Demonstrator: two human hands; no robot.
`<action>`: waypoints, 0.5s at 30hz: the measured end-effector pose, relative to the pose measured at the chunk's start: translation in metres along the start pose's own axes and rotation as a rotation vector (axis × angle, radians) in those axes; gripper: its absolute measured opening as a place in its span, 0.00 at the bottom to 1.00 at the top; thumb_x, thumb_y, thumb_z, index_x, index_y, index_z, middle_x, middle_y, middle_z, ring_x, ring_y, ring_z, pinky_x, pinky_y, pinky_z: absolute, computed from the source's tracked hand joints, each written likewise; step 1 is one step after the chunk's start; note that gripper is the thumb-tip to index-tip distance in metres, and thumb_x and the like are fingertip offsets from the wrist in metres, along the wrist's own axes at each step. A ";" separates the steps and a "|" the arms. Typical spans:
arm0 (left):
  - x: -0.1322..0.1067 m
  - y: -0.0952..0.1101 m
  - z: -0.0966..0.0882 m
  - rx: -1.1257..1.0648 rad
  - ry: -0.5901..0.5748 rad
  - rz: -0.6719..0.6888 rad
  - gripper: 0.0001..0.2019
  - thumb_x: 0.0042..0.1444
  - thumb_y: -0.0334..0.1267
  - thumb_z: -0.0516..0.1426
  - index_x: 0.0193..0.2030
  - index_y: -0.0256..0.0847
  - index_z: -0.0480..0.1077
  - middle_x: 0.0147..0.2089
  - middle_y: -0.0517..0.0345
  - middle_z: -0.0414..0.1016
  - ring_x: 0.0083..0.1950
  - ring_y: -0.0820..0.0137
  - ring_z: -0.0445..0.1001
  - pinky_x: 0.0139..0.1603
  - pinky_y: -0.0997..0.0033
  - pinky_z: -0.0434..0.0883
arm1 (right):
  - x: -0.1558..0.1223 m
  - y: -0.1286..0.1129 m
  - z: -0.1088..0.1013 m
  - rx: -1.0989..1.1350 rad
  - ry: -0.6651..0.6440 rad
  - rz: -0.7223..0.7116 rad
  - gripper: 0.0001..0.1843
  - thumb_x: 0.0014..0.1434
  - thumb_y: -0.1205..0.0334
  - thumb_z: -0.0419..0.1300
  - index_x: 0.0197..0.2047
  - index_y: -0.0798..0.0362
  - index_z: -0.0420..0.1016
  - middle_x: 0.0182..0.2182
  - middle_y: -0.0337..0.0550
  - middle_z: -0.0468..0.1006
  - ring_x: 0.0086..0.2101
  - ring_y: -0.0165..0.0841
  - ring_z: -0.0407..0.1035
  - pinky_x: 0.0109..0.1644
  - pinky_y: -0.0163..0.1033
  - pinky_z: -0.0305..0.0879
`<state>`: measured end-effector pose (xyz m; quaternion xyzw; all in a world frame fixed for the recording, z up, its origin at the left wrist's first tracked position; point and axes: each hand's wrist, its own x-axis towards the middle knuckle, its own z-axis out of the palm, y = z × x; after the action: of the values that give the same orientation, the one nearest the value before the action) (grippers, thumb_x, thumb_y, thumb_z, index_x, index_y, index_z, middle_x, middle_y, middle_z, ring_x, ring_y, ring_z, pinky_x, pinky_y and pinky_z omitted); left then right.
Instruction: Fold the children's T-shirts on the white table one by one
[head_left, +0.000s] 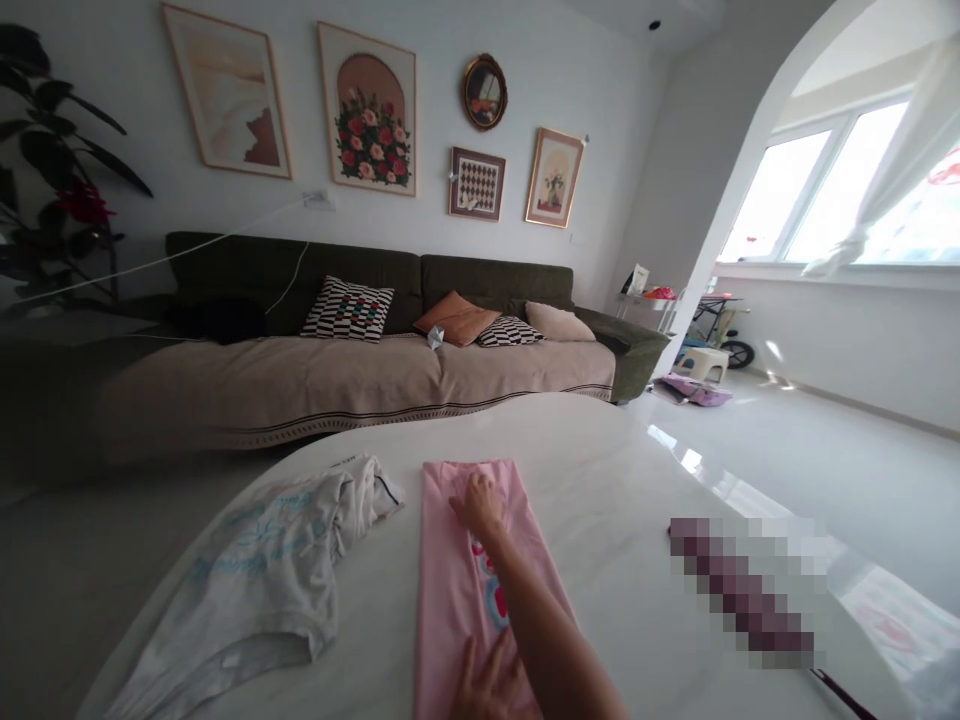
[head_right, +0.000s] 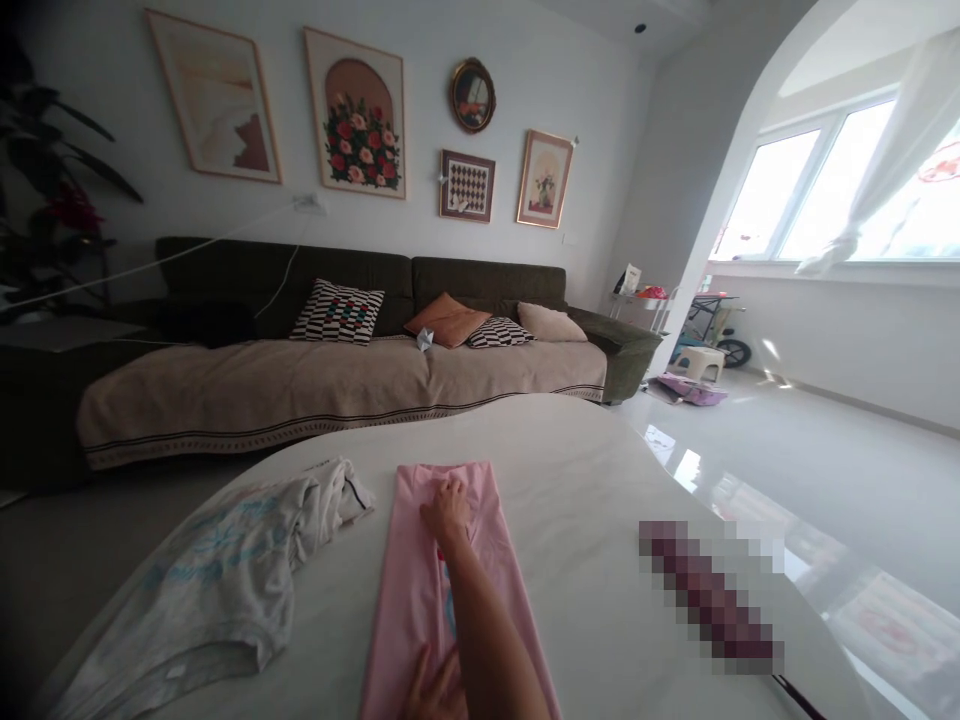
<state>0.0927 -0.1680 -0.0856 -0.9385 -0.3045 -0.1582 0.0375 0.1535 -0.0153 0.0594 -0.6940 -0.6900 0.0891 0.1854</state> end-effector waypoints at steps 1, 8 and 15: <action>0.000 -0.001 0.013 0.085 0.115 0.013 0.18 0.61 0.42 0.45 0.58 0.59 0.56 0.50 0.66 0.72 0.52 0.67 0.69 0.58 0.59 0.59 | 0.006 0.000 0.005 -0.005 0.006 0.026 0.21 0.53 0.60 0.54 0.49 0.60 0.64 0.47 0.57 0.67 0.47 0.41 0.62 0.42 0.39 0.59; 0.004 0.007 0.034 0.285 0.639 -0.021 0.15 0.59 0.39 0.45 0.48 0.58 0.67 0.46 0.72 0.75 0.57 0.68 0.63 0.64 0.51 0.32 | 0.026 0.017 0.012 -0.012 0.051 0.130 0.19 0.60 0.63 0.39 0.46 0.60 0.66 0.43 0.56 0.70 0.39 0.35 0.67 0.38 0.37 0.60; 0.003 0.005 0.029 0.325 0.519 0.012 0.14 0.57 0.42 0.48 0.48 0.52 0.69 0.47 0.63 0.75 0.58 0.65 0.61 0.64 0.54 0.41 | 0.021 0.016 0.019 -0.026 0.042 0.045 0.22 0.62 0.60 0.37 0.43 0.57 0.69 0.42 0.51 0.72 0.41 0.34 0.66 0.43 0.36 0.59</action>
<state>0.1061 -0.1658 -0.1124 -0.8503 -0.3003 -0.3417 0.2648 0.1614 0.0083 0.0388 -0.7134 -0.6713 0.0695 0.1885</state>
